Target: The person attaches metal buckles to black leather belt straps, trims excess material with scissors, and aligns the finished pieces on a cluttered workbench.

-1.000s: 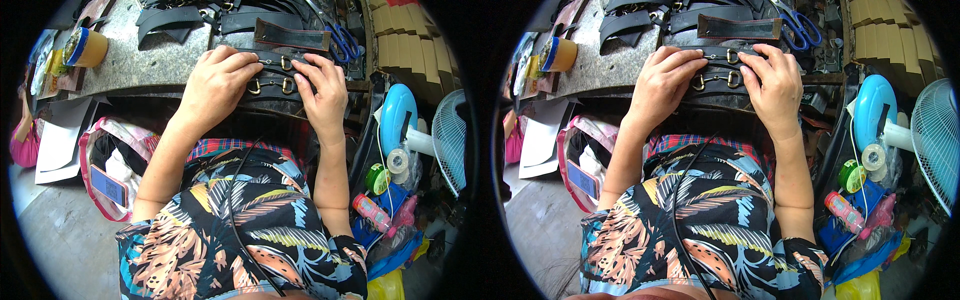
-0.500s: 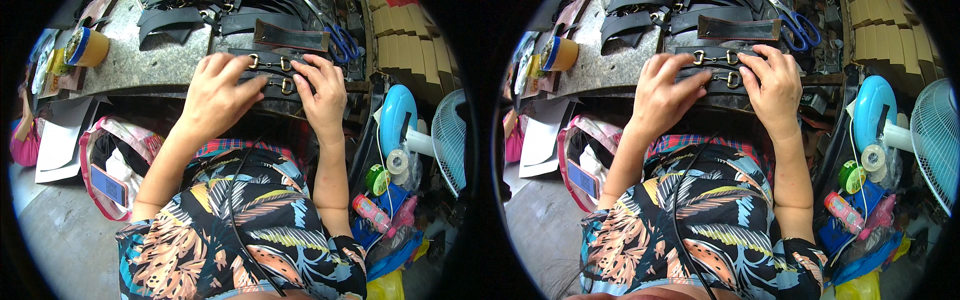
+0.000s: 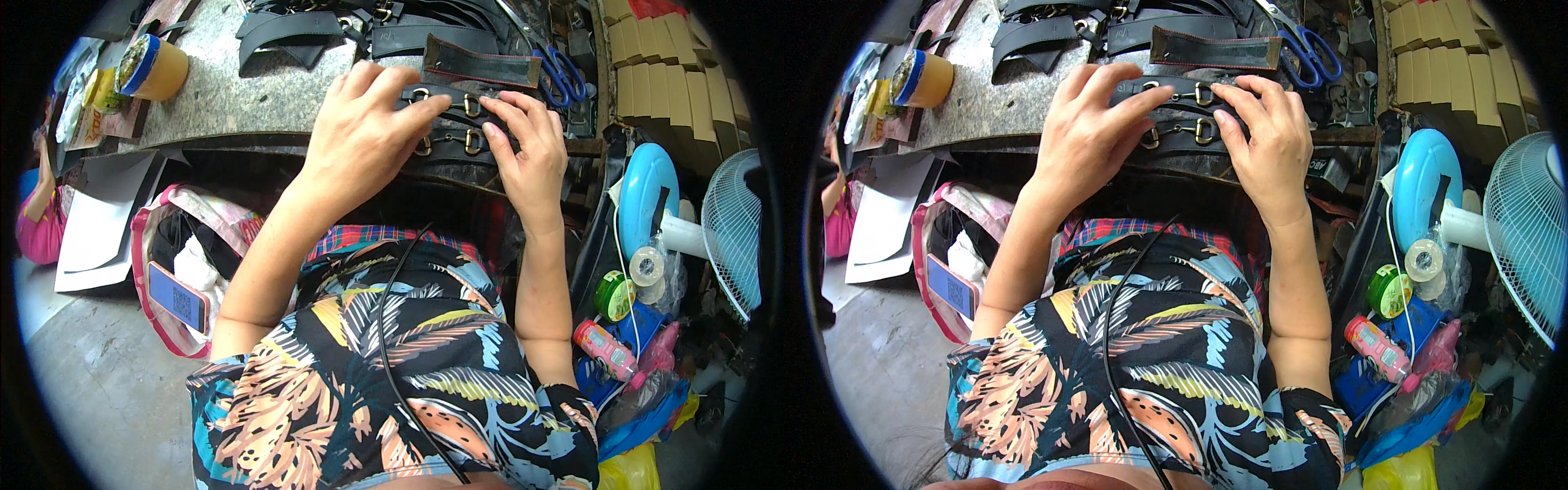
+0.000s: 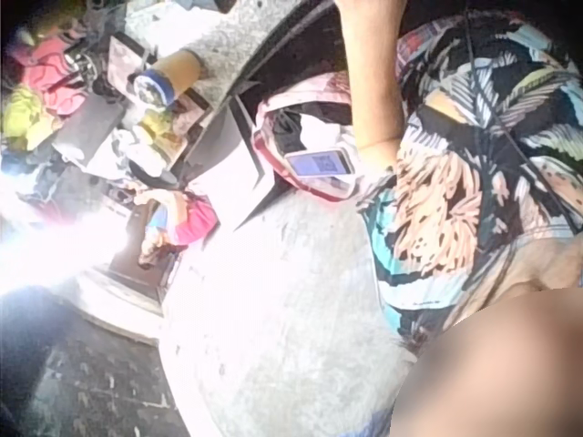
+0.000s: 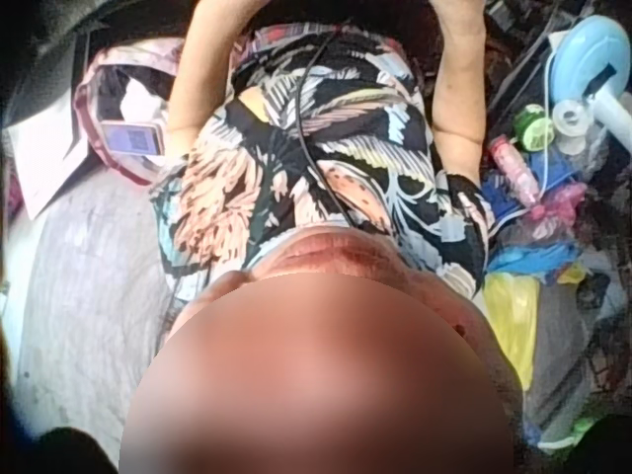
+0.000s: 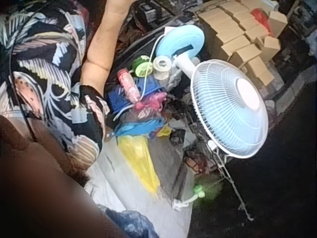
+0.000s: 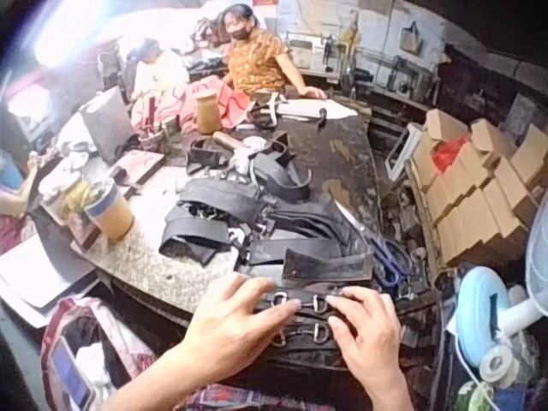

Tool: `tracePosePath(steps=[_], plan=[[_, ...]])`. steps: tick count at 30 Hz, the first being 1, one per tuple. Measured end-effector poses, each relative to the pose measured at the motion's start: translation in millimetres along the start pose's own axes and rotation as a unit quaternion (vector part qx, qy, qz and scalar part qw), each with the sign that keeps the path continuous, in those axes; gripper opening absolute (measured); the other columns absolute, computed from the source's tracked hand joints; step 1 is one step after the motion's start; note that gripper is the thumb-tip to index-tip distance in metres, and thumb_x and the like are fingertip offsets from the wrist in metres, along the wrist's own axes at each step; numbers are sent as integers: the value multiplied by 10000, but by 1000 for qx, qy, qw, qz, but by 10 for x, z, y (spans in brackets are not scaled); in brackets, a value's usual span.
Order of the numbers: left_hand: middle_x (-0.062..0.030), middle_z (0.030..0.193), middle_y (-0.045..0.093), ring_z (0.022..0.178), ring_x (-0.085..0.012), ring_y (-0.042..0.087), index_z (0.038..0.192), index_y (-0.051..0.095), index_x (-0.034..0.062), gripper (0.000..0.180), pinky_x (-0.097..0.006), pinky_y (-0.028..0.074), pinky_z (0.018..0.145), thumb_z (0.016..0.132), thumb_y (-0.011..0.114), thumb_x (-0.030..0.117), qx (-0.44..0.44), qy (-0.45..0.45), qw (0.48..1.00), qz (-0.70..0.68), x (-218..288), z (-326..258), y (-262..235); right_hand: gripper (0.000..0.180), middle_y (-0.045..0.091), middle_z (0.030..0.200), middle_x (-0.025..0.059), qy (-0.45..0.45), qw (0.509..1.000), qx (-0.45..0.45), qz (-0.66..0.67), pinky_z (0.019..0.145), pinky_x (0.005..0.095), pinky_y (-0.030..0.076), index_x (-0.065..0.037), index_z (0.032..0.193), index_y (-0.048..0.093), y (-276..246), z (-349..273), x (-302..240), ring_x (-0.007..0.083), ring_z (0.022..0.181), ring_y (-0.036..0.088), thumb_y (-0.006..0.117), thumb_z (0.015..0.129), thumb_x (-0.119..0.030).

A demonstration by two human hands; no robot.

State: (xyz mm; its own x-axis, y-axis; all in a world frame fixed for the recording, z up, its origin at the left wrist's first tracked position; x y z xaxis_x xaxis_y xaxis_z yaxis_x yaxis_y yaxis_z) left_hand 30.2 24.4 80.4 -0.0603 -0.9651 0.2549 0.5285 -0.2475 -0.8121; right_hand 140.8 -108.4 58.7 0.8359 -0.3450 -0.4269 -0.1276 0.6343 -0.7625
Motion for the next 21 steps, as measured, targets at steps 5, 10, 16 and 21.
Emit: tracePosePath(steps=[5,10,16,21], plan=[[-63,1110,615,986,-275,570,1201,727,228,369,-395,498,864,838,734,158,-71,5,997,7,-41,22,229,281,666,1116,20,5,1000,-2,-5,862,383,504,-166,1089,764,2,-8,-6,239,959,607,773,809,-151],[-36,1070,629,986,-255,572,1104,746,233,280,-391,484,833,825,757,227,-42,18,999,1,-69,-1,225,279,665,1125,12,5,1000,-6,-22,858,383,505,-170,1089,766,13,-11,-10,231,955,609,773,810,-160],[-62,1163,635,1013,-287,581,1116,747,207,319,-397,498,883,801,768,160,-35,17,998,-54,-45,-33,96,273,665,1128,12,-7,1000,-1,-19,855,385,504,-171,1090,767,1,-3,-18,237,961,609,767,816,-165],[-72,1183,634,1061,-293,578,1022,750,188,267,-421,480,909,760,798,187,-54,45,996,-59,56,-130,2,271,670,1111,25,5,1000,-8,-2,866,386,504,-149,1096,764,-1,-2,-1,254,969,613,761,825,-161]])
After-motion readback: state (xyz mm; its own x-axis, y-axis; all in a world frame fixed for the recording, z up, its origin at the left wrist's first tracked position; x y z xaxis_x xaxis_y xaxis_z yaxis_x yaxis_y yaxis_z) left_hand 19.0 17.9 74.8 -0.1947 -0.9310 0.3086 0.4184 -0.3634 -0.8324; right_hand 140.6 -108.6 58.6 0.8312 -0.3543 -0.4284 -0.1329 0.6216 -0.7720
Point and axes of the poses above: each hand's wrist, its own z-axis towards the middle knuckle, its own y-axis out of the palm, x = y × z, the point moved 9 cm from there along z, towards the middle knuckle
